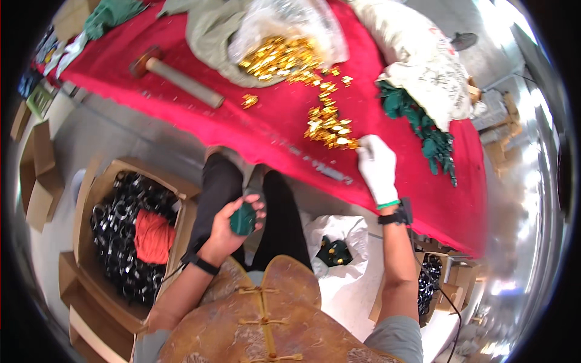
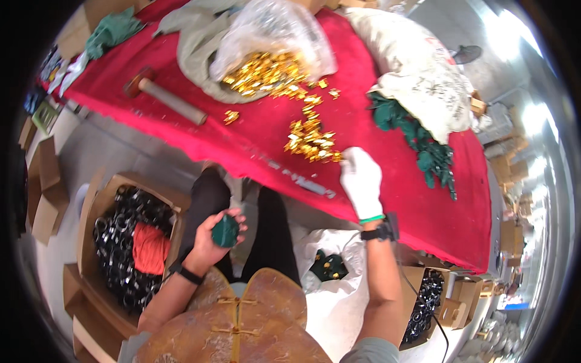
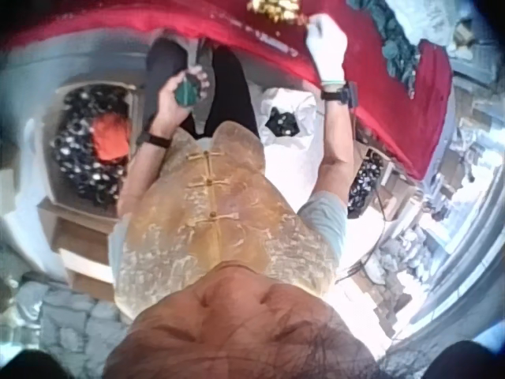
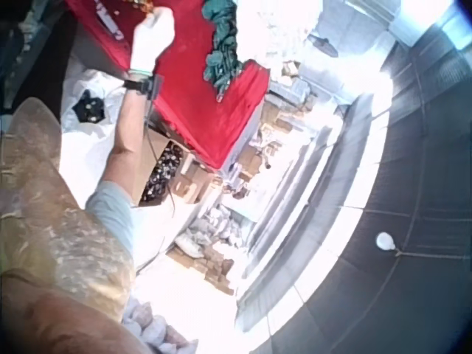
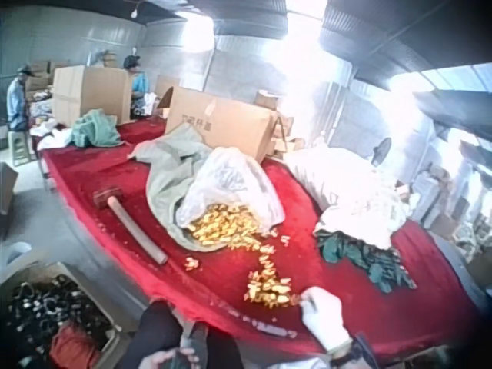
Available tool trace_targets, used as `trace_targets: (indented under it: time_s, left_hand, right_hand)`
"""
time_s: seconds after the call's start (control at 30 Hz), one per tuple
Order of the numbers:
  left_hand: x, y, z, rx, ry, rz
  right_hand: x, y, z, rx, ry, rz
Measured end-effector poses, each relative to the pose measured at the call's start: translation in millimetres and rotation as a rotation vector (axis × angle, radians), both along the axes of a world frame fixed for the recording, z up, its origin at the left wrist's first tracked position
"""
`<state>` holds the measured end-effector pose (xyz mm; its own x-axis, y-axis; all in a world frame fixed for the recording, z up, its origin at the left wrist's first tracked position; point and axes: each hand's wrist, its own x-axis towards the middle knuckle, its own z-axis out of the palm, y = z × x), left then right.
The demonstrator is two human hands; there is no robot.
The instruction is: Assemble small gold and green components in a manufacturing setting.
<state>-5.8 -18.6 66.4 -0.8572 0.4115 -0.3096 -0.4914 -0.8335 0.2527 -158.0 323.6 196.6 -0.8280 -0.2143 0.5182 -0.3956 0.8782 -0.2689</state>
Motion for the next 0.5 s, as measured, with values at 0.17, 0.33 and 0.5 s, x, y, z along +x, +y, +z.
trace_targets:
  time_s: [0.17,0.33,0.5]
  left_hand:
    - [-9,12,-9,-0.042,0.094,-0.064]
    - [-3,2,-10,-0.129,0.053,-0.113]
    - [-33,0,-3,-0.104,0.090,-0.130]
  right_hand:
    - [19,15,-15,-0.054,0.005,-0.083]
    - [11,-21,12,-0.037,-0.142,0.019]
    - [18,-30,14,0.212,-0.050,0.050]
